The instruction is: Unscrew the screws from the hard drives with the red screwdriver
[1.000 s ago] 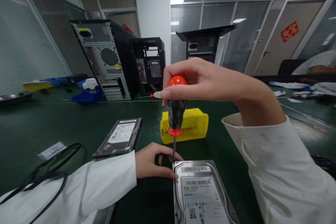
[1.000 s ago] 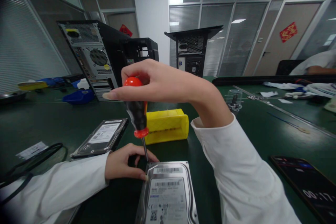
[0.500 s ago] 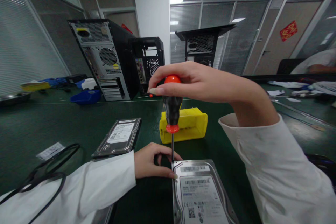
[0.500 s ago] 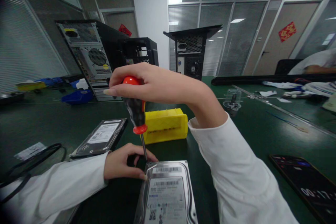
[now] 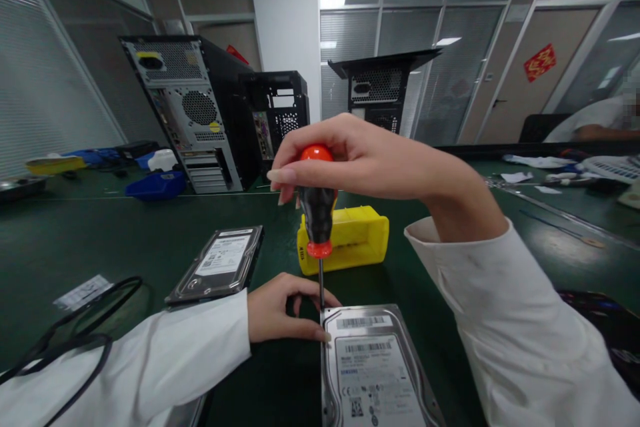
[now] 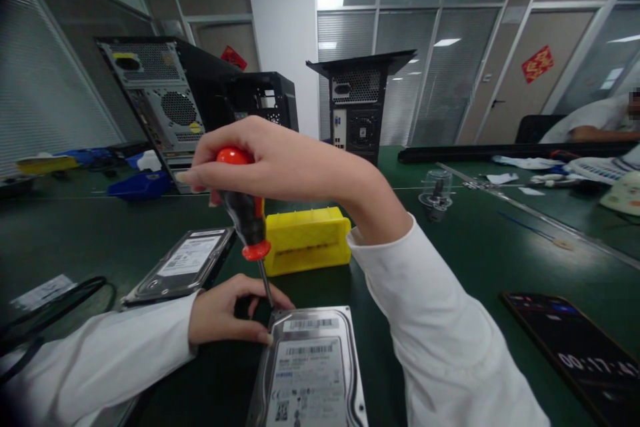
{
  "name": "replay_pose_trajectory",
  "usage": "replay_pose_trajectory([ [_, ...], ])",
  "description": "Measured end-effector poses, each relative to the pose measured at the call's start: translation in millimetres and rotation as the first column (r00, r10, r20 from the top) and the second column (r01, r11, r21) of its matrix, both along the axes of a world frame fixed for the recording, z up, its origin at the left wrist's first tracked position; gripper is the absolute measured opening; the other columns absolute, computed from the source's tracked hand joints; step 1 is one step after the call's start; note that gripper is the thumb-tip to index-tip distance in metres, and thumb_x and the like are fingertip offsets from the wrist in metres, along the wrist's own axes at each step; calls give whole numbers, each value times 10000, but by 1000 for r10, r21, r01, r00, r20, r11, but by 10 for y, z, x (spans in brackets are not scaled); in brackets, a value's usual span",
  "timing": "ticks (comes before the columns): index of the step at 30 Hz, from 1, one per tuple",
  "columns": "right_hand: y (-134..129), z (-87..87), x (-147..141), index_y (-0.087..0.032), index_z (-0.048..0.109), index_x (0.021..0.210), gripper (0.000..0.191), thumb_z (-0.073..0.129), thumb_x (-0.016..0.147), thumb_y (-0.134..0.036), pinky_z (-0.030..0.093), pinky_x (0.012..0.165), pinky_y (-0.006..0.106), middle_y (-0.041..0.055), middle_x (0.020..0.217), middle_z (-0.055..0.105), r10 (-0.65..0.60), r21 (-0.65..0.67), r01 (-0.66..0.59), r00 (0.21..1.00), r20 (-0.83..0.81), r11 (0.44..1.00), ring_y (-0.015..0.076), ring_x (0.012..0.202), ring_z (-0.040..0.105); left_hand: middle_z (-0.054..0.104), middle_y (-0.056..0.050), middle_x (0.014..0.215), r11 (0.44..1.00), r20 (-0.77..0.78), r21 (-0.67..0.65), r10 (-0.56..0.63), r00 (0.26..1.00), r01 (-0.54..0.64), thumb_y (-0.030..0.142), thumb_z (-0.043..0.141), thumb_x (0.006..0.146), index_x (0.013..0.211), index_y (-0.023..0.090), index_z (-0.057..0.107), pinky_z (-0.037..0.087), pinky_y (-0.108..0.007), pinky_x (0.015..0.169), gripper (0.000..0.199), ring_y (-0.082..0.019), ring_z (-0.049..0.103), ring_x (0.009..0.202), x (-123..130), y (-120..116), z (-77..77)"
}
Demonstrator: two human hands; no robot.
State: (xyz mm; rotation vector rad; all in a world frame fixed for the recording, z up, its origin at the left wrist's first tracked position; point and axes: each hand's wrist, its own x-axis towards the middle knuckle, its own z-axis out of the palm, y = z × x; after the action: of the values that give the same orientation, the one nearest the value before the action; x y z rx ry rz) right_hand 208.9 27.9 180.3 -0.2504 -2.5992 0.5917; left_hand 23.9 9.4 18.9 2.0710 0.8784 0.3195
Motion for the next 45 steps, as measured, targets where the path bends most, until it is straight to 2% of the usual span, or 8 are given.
replay_pose_trajectory([
  [9,11,-26,-10,-108,491,931,186,337,941,-212,451,681,188,28,916,544,10,-98,-10,1000,6,995,71,789,522,668,-6,995,1000,-19,12,5,1000,-5,376,693,718,1079,250,649,323,-204,531,384,-168,548,808,-5,-3,12],
  [14,48,-59,-35,-154,430,1158,257,423,914,-233,427,783,197,39,1234,450,-23,97,29,998,-63,995,78,945,489,675,-10,1006,1000,-14,29,-2,1000,2,370,693,721,1075,232,651,342,-198,526,382,-163,571,793,12,-23,8],
  [18,97,-87,-76,-110,528,1021,216,413,924,-265,406,697,187,15,981,553,-87,220,95,995,-49,971,60,790,486,705,-10,938,986,15,168,-7,1000,5,327,711,710,1025,220,676,391,-198,544,334,-166,619,787,5,-71,100],
  [21,105,-68,-54,-86,562,904,240,417,922,-276,391,625,181,-6,802,530,-119,233,122,993,-28,965,50,693,466,716,-10,863,936,112,329,93,989,-126,314,704,717,939,214,702,432,-218,582,243,-176,633,769,-94,-1,203],
  [26,98,-36,13,-86,549,919,222,402,926,-253,411,622,183,8,839,538,-155,151,149,988,27,977,51,695,481,719,-35,858,775,327,365,413,850,-517,382,584,809,969,191,666,485,-282,738,263,-209,650,811,-447,367,270],
  [30,101,-38,15,-97,545,919,219,401,926,-260,409,632,192,6,830,529,-134,155,129,991,24,980,61,711,484,706,-68,937,639,334,441,535,776,-631,445,546,812,1008,167,631,463,-323,819,351,-246,628,923,-696,588,235],
  [36,88,-20,26,-106,549,916,215,401,924,-261,397,667,204,14,856,523,-122,180,113,992,40,977,71,741,482,680,-66,885,622,117,565,590,799,-542,457,456,850,1015,180,597,466,-344,742,352,-254,616,846,-832,705,91],
  [45,127,-27,58,-102,550,945,222,395,926,-259,417,664,189,18,862,536,-114,126,107,992,50,986,66,730,493,416,-130,1316,702,31,641,379,925,-309,509,465,823,1292,170,441,249,-451,1056,579,-305,362,1233,-449,877,-24],
])
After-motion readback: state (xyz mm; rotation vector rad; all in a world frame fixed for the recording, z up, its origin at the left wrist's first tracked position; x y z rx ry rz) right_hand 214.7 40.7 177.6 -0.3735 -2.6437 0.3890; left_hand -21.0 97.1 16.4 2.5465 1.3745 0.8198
